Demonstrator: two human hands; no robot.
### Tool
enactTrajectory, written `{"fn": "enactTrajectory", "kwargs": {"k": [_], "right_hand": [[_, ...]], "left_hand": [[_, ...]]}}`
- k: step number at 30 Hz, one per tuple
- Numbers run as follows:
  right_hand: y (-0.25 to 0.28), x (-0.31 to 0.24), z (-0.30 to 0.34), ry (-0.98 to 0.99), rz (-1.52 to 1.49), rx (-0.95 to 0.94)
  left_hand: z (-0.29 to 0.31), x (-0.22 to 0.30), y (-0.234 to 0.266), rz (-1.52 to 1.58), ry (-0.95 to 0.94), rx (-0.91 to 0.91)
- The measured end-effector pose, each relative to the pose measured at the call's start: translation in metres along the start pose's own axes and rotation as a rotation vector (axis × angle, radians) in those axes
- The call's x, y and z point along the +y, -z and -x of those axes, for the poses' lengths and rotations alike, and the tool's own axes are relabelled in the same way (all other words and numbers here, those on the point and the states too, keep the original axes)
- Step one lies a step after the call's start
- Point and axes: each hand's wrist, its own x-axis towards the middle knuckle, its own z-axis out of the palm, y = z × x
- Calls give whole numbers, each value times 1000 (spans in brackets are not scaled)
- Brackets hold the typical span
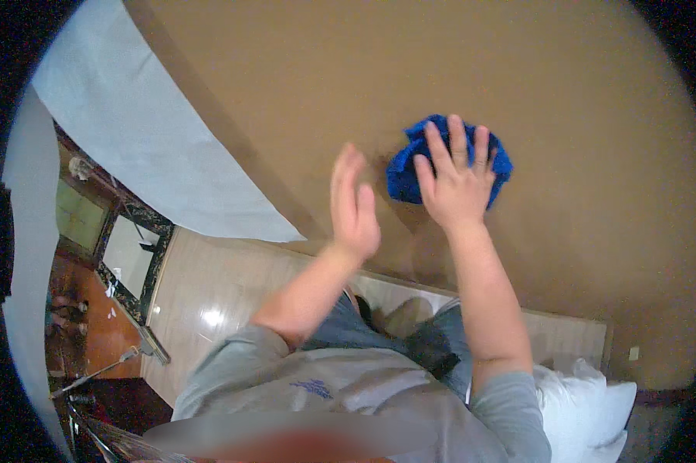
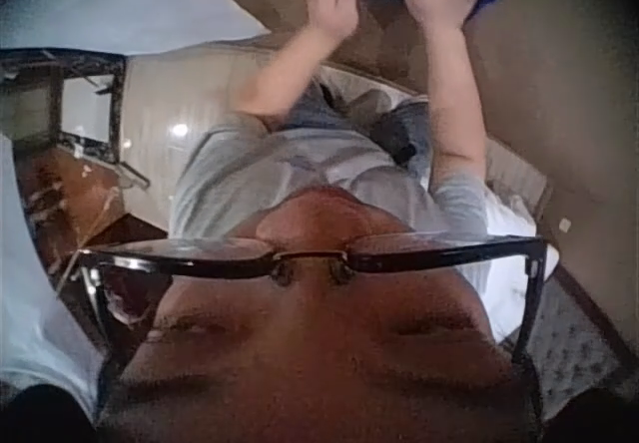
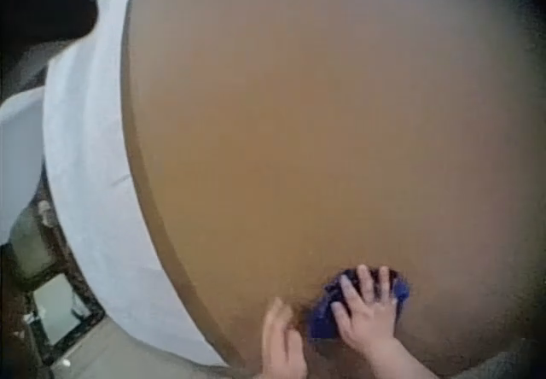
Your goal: The recorder uses a blue cloth to wipe a wall in a bedroom.
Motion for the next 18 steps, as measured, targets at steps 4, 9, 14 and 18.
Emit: {"fn": "enactTrajectory", "kwargs": {"k": [4, 9, 14, 18], "right_hand": [[7, -16, -9, 45, -26, 10], [17, -56, -46, 274, -167, -169], [23, -79, -71, 419, -146, -234], [38, -75, -72, 495, -393, -180]], "left_hand": [[41, 23, 10, 125, -36, -191], [34, 17, -24, -424, -141, -456], [-27, 20, -39, -289, 108, -198], [-34, -15, -7, -203, 297, -477]]}}
